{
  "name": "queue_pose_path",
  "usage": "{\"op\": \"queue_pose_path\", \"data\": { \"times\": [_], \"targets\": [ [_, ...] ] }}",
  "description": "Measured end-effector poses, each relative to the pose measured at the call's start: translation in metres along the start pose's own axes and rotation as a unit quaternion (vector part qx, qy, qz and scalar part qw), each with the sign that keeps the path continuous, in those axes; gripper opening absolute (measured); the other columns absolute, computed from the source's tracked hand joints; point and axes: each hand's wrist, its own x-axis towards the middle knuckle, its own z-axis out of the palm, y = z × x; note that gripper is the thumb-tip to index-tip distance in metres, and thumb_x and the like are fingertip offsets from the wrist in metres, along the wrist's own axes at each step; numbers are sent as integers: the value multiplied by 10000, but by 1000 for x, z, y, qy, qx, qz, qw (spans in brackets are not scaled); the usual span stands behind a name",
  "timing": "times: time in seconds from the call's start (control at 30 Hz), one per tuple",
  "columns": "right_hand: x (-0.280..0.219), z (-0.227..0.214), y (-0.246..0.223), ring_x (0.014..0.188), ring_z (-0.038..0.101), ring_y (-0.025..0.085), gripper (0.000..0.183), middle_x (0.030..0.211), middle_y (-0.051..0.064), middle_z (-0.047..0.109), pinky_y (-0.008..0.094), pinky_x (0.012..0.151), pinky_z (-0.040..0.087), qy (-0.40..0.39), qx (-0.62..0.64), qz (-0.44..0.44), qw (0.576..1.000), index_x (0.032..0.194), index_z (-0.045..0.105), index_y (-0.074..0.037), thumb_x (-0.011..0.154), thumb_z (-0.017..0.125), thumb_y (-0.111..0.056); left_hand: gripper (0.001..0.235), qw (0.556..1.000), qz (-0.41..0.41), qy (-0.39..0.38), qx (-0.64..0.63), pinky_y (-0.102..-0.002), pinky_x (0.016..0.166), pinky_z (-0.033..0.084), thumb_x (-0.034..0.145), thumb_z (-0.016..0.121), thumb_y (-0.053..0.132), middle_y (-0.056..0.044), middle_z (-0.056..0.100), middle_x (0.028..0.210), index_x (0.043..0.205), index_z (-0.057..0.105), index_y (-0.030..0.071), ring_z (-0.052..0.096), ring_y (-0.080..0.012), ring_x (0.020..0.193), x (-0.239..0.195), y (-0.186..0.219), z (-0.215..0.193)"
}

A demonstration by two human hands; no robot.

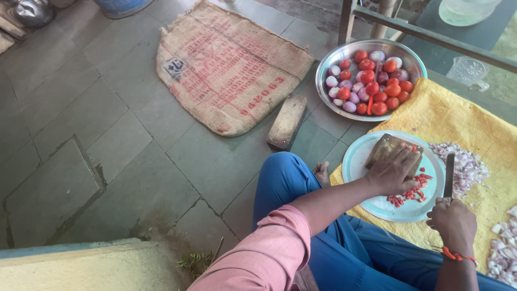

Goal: The person sits cross-legged on the floor and uses a knife to chop tomatoes on a small wooden board. They repeatedly slice the tomatoes into small pieces and place them onto a plate. A bowl of whole tomatoes and onions is nearby, and a yellow cloth with chopped onions is visible.

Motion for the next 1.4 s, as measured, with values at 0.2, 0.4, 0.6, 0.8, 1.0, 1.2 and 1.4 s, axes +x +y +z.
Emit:
{"op": "queue_pose_path", "data": {
  "times": [0.2,0.4,0.6,0.8,1.0,1.2,1.4],
  "targets": [
    [-39,-7,-16,687,752,280,383,870,176,776,390,679,576,-8,114,1,993,1118,687,77,1126,522,-269,637,975,181,-75,-104,-458,1275,323,850,658,455,-148,590,1475,1391,600,123,496,-287,1466,-14,5,28],
    [-38,-4,-33,681,733,256,314,883,179,755,402,599,566,26,221,-61,973,1198,647,41,1071,506,-210,212,985,52,-30,-160,-457,885,565,868,604,196,-128,732,993,1014,731,108,729,-327,955,8,-2,13],
    [-35,18,-28,607,727,238,391,746,153,740,385,580,554,-69,182,-17,981,1008,683,5,1038,537,-356,318,963,-148,118,-192,-462,886,560,795,683,210,-184,732,1025,1079,724,72,708,-367,974,29,-50,-4],
    [-56,-8,-54,539,712,246,366,699,146,728,375,575,560,-84,174,-9,981,960,653,9,1040,536,-328,317,948,-220,133,-186,-419,954,568,838,659,173,-154,749,1097,1133,725,78,730,-321,1038,38,-76,-20],
    [-59,-36,-56,538,698,245,377,685,152,703,383,552,544,-6,214,-22,977,975,631,24,1068,534,-328,231,976,-194,-40,-91,-458,902,539,847,704,254,-115,787,997,1011,768,106,718,-314,981,73,-61,-21],
    [-48,-44,-52,536,691,244,355,676,146,693,390,545,527,19,212,-41,976,971,627,32,1069,550,-300,163,988,-131,-74,-41,-443,861,563,782,759,242,-132,741,899,811,720,87,720,-323,934,112,-51,34],
    [-40,-53,-57,556,689,239,313,688,134,685,388,555,533,28,224,-33,974,989,626,13,1079,550,-277,61,980,-81,-160,-91,-379,829,607,720,734,103,-115,772,829,773,763,115,771,-290,847,130,-38,86]
  ]
}}
